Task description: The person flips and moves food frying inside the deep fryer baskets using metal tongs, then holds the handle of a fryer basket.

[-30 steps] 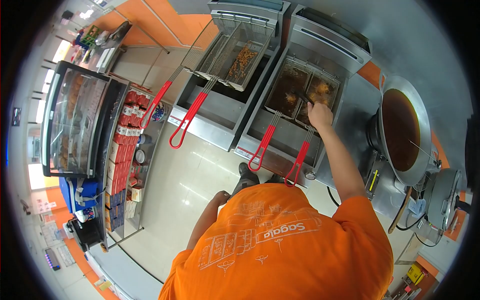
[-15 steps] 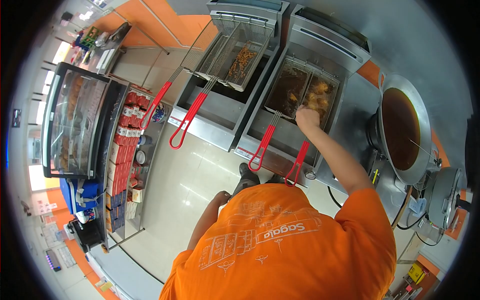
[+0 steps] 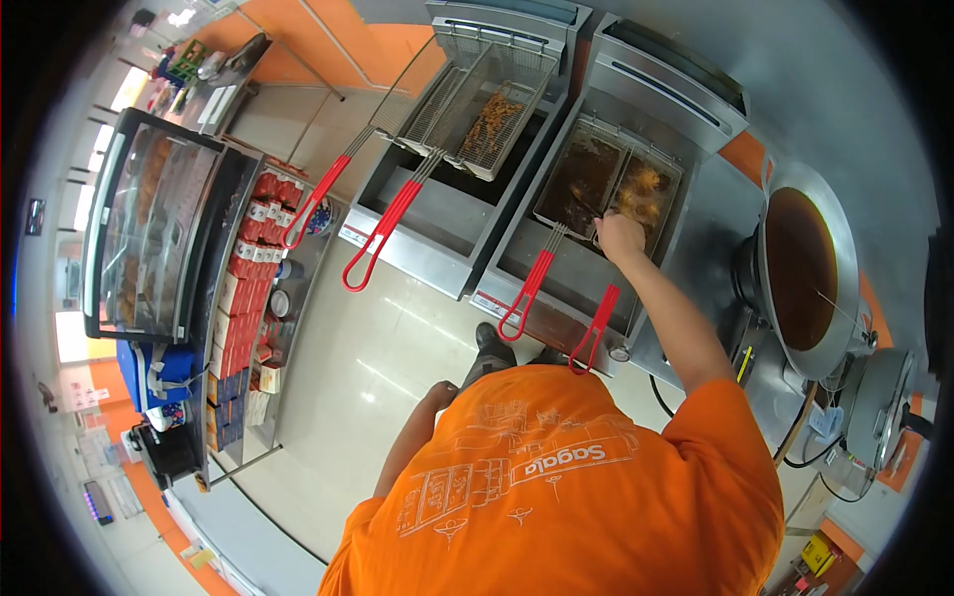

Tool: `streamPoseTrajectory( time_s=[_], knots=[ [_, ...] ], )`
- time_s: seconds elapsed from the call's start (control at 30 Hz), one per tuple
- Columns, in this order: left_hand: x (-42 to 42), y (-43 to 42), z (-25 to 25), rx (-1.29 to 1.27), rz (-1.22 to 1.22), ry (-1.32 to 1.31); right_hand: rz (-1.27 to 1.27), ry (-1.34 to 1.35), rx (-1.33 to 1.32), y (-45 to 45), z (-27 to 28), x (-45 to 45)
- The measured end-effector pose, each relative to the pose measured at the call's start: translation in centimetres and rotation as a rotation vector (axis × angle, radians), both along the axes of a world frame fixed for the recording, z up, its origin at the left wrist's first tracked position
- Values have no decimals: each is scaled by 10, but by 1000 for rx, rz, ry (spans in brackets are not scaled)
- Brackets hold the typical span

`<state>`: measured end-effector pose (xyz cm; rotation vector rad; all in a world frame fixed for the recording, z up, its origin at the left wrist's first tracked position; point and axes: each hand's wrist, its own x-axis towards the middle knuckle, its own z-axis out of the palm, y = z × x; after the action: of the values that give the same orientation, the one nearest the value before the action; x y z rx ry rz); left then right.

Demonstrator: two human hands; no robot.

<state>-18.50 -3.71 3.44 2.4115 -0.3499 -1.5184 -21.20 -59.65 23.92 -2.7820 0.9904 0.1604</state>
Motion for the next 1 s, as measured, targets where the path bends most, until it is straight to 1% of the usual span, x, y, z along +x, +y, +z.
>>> streamPoseTrajectory(
  time_s=[0.1, 0.2, 0.3, 0.33, 0.43, 0.53, 0.73, 0.83, 1.0],
  knots=[
    [1, -2, 3, 7, -19, -5, -133, -99, 93, -6, -1, -7],
    [4, -7, 12, 15, -15, -4, -309, -194, 190, -19, -18, -18],
    [6, -6, 6, 8, -2, -2, -493, -240, 379, -34, -29, -30],
    [6, -6, 3, 3, 0, -3, -624, -340, 549, -37, -31, -35],
    [8, -9, 3, 24, -28, 1, -991, -471, 1116, -47, -23, -45],
    [11, -9, -3, 7, -43, 10, -1086, -546, 1227, -43, -12, -49],
    [15, -11, -8, 12, -49, 18, -1062, -591, 1304, -47, -29, -50],
    [15, -14, -3, 23, -56, 11, -1073, -552, 1260, -42, -26, -37],
    [15, -18, 2, 8, -64, 15, -1055, -518, 1186, -43, -39, -14]
  ],
)
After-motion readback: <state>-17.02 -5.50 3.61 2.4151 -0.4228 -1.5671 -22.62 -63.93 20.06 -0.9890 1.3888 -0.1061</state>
